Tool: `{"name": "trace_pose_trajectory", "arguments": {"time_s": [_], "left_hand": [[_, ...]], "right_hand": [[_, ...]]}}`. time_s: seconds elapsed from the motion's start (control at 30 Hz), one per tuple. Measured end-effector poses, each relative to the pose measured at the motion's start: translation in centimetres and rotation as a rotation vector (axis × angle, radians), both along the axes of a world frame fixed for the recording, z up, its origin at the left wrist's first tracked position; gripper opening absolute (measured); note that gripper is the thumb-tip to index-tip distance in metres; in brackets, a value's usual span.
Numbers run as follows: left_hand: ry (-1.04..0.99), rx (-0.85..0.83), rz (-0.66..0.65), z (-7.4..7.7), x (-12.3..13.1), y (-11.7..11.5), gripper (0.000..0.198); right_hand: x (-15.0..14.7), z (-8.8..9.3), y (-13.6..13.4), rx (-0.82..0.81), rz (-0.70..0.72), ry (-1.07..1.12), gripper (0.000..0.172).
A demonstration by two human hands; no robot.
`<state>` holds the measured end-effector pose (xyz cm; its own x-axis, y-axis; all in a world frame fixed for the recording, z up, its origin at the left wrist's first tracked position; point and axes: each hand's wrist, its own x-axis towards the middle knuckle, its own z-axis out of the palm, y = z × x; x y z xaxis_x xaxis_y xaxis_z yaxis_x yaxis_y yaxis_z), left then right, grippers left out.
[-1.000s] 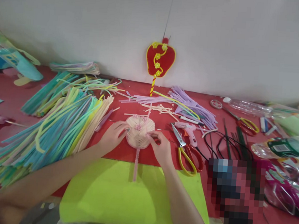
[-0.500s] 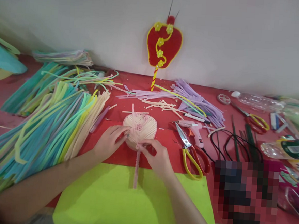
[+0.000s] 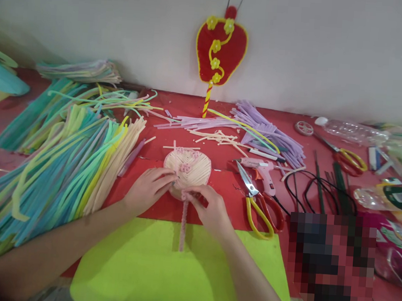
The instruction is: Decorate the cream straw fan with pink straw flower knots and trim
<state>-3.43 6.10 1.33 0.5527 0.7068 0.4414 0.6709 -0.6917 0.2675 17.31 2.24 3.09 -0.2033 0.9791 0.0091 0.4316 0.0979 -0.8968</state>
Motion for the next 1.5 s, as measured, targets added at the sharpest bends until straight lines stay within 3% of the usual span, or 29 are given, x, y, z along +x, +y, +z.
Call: {"name": "trace_pose_trajectory", "arguments": {"time_s": [0.7,1.0,1.5], "left_hand": [[0.045,0.067,-0.026,0.43,-0.09,-0.15,0.028],[0.077,0.005,0.014,0.52,-0.08,-0.22,0.033],[0.013,-0.004,-0.01,0.49,0.04,-0.31,0.035]], "right_hand": [[-0.06,-0.69,0.34,0.076,-0.018,0.014,0.017],[-0.33,-0.99,0.18,-0.012,-0.115,0.084,0.021],[-0.29,-0.9,0.34,-0.042,-0.099,0.084,0.02]]}}
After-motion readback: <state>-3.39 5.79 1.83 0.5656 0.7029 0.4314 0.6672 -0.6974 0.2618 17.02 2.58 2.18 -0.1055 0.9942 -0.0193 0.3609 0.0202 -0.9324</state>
